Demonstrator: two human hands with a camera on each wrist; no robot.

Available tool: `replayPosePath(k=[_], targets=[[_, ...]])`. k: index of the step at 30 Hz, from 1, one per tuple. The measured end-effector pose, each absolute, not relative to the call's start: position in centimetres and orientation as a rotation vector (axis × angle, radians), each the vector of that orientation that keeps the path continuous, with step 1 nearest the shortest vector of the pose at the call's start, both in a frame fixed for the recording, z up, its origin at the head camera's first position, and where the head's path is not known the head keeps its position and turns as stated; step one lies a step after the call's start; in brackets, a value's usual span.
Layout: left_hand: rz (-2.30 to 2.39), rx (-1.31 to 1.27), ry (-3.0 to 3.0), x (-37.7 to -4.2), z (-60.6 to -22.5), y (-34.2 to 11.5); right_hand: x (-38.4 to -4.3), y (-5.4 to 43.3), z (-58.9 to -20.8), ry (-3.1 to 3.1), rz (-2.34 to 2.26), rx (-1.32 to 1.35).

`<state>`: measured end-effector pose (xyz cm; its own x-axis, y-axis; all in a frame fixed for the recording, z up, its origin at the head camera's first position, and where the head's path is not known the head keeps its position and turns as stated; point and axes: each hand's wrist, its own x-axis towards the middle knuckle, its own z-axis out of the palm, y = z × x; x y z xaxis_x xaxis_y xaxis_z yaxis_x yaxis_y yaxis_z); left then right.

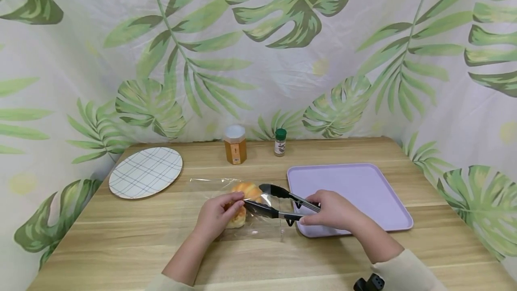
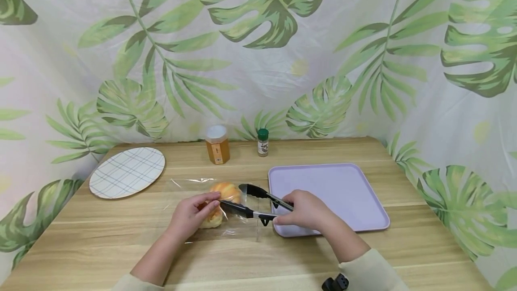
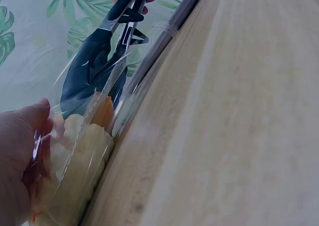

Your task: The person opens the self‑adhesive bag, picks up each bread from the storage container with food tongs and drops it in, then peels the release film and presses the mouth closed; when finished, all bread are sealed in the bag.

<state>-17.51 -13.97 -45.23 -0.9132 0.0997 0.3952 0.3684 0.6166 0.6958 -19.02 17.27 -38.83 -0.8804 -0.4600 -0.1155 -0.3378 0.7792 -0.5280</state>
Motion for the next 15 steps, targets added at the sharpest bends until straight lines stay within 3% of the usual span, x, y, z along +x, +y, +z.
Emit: replayPosePath(k=[15], targets=[[-1.25, -0.367, -2.51, -17.7, -45.6, -14.1, -15.7, 22.8, -37.9, 2.989, -0.589, -0.558]])
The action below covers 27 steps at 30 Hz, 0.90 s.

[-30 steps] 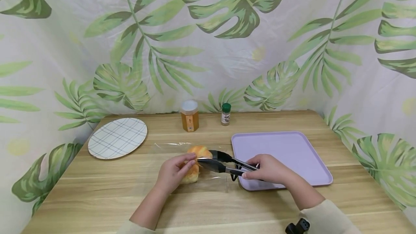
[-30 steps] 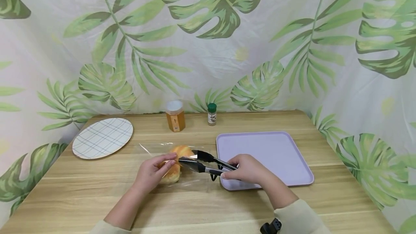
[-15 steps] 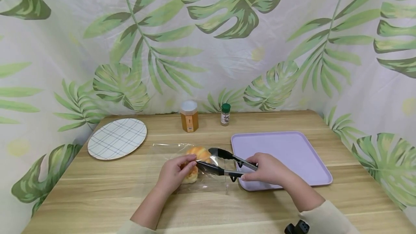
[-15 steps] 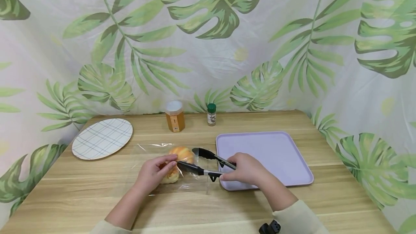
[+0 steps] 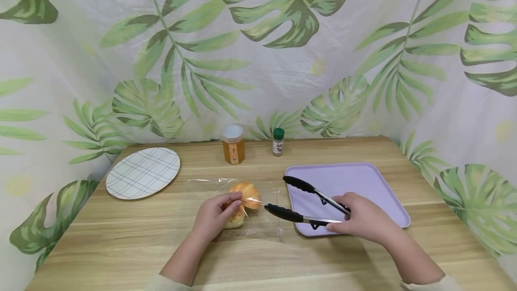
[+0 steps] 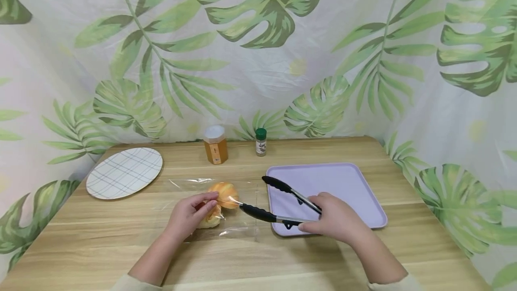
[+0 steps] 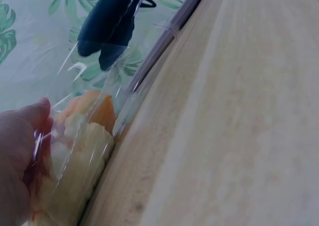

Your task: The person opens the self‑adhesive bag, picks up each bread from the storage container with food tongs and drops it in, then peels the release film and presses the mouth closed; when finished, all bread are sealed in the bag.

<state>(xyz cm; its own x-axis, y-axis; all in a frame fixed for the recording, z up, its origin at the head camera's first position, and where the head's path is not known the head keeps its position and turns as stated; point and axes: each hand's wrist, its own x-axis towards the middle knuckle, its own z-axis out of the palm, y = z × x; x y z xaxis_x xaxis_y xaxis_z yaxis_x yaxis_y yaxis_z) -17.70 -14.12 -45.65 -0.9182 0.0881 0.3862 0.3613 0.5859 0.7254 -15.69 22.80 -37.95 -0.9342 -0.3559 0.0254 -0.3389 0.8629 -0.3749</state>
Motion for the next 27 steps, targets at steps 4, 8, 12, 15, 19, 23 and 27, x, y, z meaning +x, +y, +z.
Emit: replayPosePath(k=[4, 8, 12, 15, 19, 23, 27], targets=[[-1.229, -0.374, -2.502, -17.8, -45.7, -14.1, -14.6, 24.8, -37.8, 3.085, -0.587, -0.511], [-1.223, -0.385, -2.492, -17.9, -45.7, -14.0, -13.9, 27.1, -38.2, 3.169, -0.664, -0.447], [-1.238, -0.377, -2.489, -17.8, -45.8, -14.0, -13.9, 29.7, -38.8, 3.179, -0.763, -0.269], [-1.235, -0.377, -2.483, -17.8, -45.8, -14.0, -14.3, 31.9, -39.2, 3.164, -0.81, -0.101], [-1.221, -0.385, -2.474, -17.8, -46.0, -14.0, -14.9, 34.9, -39.9, 3.193, -0.811, 0.081], [-1.225, -0.387, -2.466, -17.8, -46.0, -14.0, -15.6, 37.6, -40.4, 3.23, -0.737, 0.217], [-1.236, -0.391, -2.47, -17.7, -45.9, -14.0, -16.5, 39.7, -41.1, 3.223, -0.688, 0.326]])
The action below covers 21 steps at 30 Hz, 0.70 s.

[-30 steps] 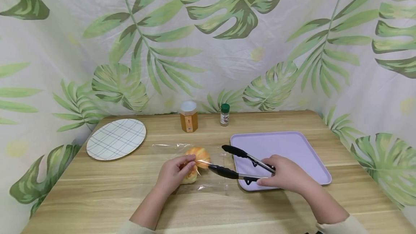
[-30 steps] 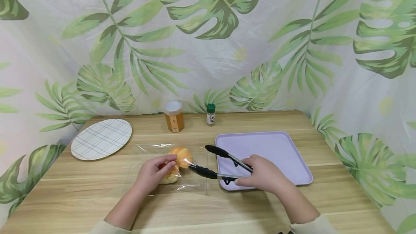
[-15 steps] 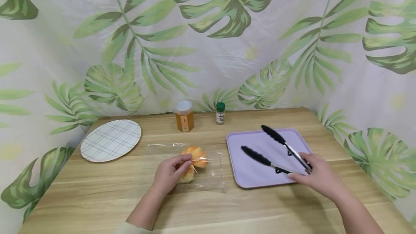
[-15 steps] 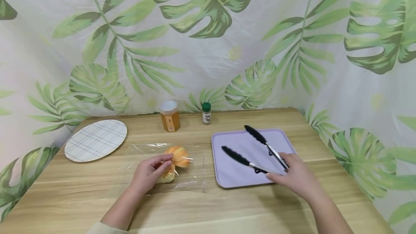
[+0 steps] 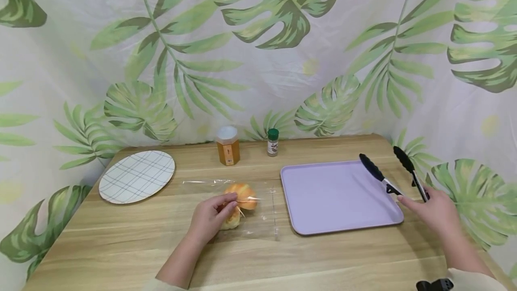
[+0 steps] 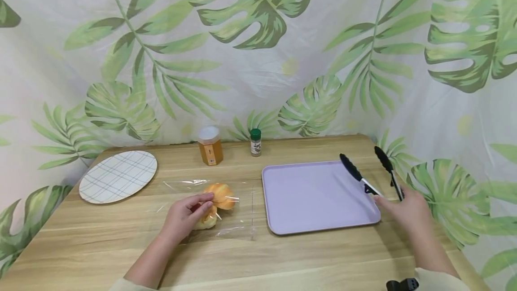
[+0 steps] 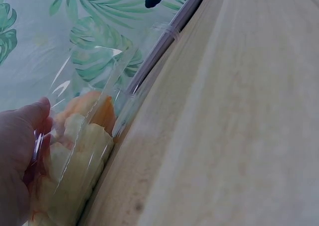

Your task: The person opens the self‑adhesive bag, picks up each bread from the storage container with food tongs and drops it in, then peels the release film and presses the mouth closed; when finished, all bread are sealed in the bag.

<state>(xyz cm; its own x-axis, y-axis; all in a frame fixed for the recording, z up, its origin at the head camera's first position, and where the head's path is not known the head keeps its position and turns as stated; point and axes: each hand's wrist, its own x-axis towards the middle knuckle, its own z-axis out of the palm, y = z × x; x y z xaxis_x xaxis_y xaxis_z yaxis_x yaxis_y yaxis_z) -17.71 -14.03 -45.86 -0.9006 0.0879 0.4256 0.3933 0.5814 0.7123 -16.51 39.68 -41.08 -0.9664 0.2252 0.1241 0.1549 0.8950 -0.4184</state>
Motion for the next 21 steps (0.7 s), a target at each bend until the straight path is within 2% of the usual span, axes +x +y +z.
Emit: replayPosePath(k=[11, 21], targets=[[-1.29, -0.383, -2.481, -17.6, -45.9, -14.0, -18.0, 42.6, -43.4, -2.954, 0.657, -0.461], [-1.303, -0.385, -2.464, -17.6, -45.9, -14.0, -18.7, 43.1, -44.5, -2.977, 0.714, -0.468]])
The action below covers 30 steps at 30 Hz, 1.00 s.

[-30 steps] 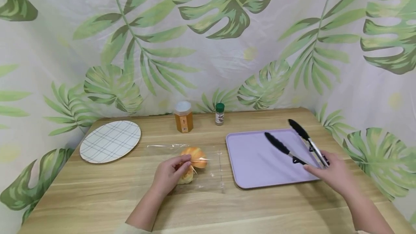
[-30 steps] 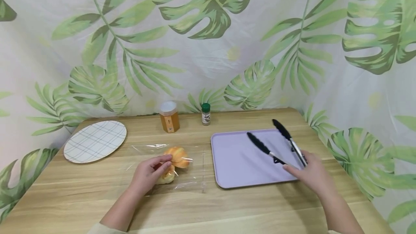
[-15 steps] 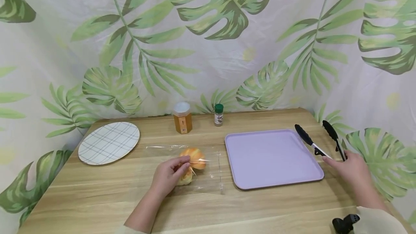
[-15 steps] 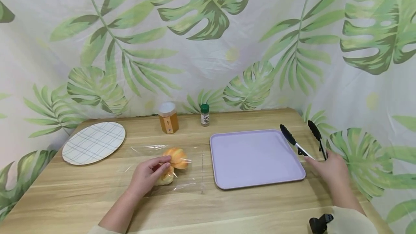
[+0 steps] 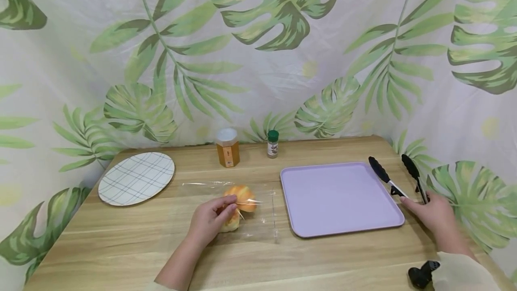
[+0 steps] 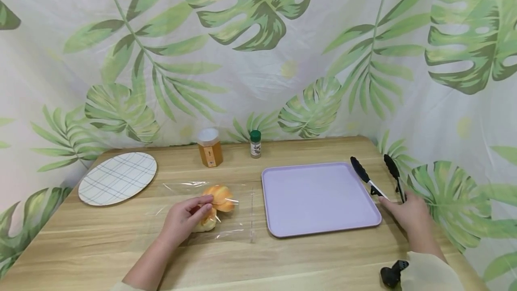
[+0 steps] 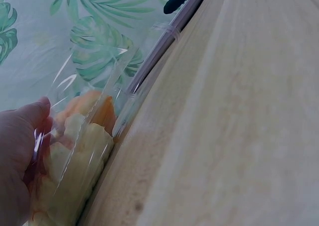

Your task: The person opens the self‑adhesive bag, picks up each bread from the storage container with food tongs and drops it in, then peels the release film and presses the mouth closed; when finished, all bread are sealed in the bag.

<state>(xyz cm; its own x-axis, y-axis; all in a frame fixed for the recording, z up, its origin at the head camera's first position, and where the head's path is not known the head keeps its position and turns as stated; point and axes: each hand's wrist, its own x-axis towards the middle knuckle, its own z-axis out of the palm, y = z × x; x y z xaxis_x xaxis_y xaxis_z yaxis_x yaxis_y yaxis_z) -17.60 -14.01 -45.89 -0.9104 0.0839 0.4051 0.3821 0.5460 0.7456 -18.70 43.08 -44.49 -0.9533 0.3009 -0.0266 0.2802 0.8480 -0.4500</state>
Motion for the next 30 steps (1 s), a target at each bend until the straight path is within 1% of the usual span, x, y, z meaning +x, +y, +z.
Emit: replayPosePath(k=[16, 21, 25, 30], targets=[[-1.293, -0.361, -2.482, -17.5, -46.0, -14.0, -18.7, 43.2, -45.1, -2.986, 0.704, -0.454], [-1.282, -0.36, -2.49, -17.5, -45.9, -14.0, -18.5, 42.6, -44.9, -2.962, 0.669, -0.455], [-1.27, -0.35, -2.504, -17.5, -45.7, -14.0, -18.0, 40.7, -43.8, -2.885, 0.694, -0.43], [-1.251, -0.358, -2.497, -17.6, -45.7, -13.9, -16.8, 35.9, -42.0, -2.707, 0.834, -0.304]])
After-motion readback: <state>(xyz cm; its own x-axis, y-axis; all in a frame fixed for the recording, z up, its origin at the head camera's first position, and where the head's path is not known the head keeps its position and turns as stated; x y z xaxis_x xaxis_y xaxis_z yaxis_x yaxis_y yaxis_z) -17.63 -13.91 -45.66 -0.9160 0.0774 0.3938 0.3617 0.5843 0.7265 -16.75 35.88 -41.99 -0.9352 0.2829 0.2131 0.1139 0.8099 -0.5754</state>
